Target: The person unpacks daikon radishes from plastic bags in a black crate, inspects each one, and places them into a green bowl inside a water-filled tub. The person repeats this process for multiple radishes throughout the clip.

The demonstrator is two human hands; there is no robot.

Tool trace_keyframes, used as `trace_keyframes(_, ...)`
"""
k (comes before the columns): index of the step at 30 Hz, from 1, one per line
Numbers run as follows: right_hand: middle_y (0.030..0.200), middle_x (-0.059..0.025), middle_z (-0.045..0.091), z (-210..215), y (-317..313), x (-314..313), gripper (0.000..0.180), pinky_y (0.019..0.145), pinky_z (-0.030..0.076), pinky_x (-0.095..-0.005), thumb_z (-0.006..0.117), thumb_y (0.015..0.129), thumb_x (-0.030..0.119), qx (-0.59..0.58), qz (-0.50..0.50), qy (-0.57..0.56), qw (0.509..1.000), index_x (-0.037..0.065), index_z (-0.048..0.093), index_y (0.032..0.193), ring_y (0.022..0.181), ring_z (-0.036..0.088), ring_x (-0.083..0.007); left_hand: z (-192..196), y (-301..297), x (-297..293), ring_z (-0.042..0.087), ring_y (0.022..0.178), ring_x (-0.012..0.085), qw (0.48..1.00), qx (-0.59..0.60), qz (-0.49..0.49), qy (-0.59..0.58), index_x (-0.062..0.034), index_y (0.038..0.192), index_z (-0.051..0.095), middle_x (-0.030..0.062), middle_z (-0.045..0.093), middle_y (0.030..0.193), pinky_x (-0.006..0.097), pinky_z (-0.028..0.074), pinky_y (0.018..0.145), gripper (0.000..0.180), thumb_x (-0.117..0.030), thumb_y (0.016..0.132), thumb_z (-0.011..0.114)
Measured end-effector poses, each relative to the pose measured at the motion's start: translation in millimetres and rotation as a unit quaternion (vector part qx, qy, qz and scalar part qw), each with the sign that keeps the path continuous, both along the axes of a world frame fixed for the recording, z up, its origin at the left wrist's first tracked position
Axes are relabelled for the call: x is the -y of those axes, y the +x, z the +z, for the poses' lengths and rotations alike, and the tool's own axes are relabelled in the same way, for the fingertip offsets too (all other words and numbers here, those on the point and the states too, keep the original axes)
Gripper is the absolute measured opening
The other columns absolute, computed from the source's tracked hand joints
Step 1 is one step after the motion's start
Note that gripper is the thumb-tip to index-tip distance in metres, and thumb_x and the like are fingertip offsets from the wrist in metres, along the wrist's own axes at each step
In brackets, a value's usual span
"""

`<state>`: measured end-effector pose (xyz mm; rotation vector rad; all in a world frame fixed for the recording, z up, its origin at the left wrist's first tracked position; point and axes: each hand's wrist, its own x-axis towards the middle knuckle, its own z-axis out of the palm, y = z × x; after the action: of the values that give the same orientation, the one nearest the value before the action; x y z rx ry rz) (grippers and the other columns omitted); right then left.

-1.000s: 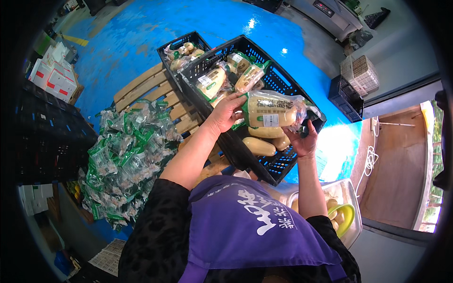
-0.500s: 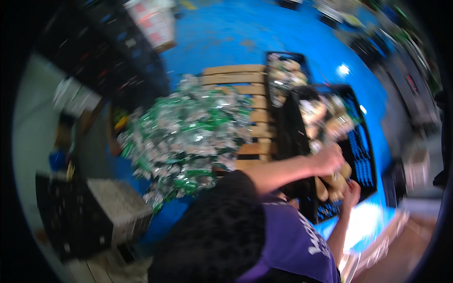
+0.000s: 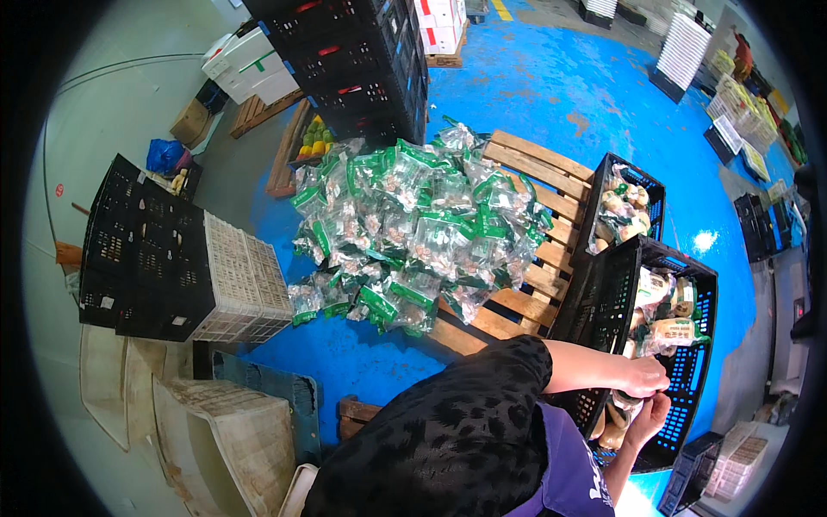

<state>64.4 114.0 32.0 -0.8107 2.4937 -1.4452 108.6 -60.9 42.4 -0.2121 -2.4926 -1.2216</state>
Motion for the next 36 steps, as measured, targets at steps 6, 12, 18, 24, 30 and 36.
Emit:
trace_keyframes(6, 0.079, -0.0040, 0.054, 16.4, 16.6, 14.9, 0.008, 0.074, 0.046, -0.0288, 0.060, 0.093, -0.001, -0.103, -0.047, 0.020, 0.993, -0.001, 0.055, 0.087, 0.076, 0.050, -0.0139, -20.3, -15.4, -1.4, 0.061, 0.079, 0.0443, 0.998, -0.058, 0.026, 0.010, -0.0035, 0.076, 0.062, 0.0199, 0.062, 0.075, 0.053, 0.049, 0.069, 0.015, -0.016, 0.076, 0.071)
trace_keyframes(12, 0.076, -0.0109, 0.060, 3.9, 24.8, 10.9, 0.006, 0.067, 0.049, -0.0352, 0.062, 0.088, -0.001, -0.140, -0.112, 0.122, 0.976, -0.001, 0.058, 0.084, 0.070, 0.057, -0.0214, -21.1, -6.3, 3.9, 0.058, 0.098, 0.0342, 1.000, -0.024, -0.004, 0.013, -0.0012, 0.084, 0.067, 0.0146, 0.059, 0.100, 0.046, 0.050, 0.078, 0.018, -0.008, 0.071, 0.077)
trace_keyframes(18, 0.076, -0.0168, 0.059, -19.1, 37.5, 7.2, 0.008, 0.071, 0.047, -0.0428, 0.060, 0.086, 0.000, -0.110, -0.115, 0.049, 0.986, -0.003, 0.055, 0.081, 0.072, 0.057, -0.0330, -9.6, 6.4, 1.6, 0.058, 0.097, 0.0343, 0.993, 0.101, -0.043, -0.036, -0.0057, 0.094, 0.066, 0.0099, 0.064, 0.102, 0.047, 0.052, 0.081, 0.017, -0.016, 0.081, 0.070)
trace_keyframes(24, 0.084, -0.0129, 0.063, -17.0, 35.3, -4.9, 0.009, 0.078, 0.049, -0.0385, 0.057, 0.087, -0.002, -0.030, -0.100, 0.006, 0.995, -0.002, 0.064, 0.093, 0.083, 0.061, -0.0270, -17.7, -1.9, 5.6, 0.061, 0.085, 0.0409, 0.981, 0.111, -0.159, 0.027, -0.0048, 0.086, 0.060, 0.0164, 0.063, 0.082, 0.050, 0.049, 0.074, 0.020, -0.020, 0.084, 0.072)
trace_keyframes(30, 0.096, -0.0146, 0.070, -34.3, 10.2, -16.7, 0.022, 0.083, 0.052, -0.0361, 0.063, 0.091, 0.014, 0.060, -0.040, -0.028, 0.997, 0.000, 0.067, 0.106, 0.092, 0.067, -0.0250, -21.7, -19.4, 17.4, 0.064, 0.084, 0.0235, 0.959, 0.187, -0.191, 0.095, -0.0038, 0.096, 0.070, 0.0136, 0.066, 0.091, 0.037, 0.052, 0.078, 0.024, -0.025, 0.085, 0.073)
trace_keyframes(36, 0.088, -0.0161, 0.066, -19.0, -3.7, -2.4, 0.026, 0.077, 0.051, -0.0402, 0.075, 0.080, 0.019, 0.070, 0.019, -0.011, 0.997, 0.001, 0.066, 0.096, 0.086, 0.065, -0.0306, -7.6, -13.3, 26.8, 0.060, 0.081, 0.0093, 0.932, 0.261, -0.181, 0.174, -0.0014, 0.095, 0.070, 0.0023, 0.065, 0.087, 0.026, 0.049, 0.073, 0.008, -0.007, 0.090, 0.068)
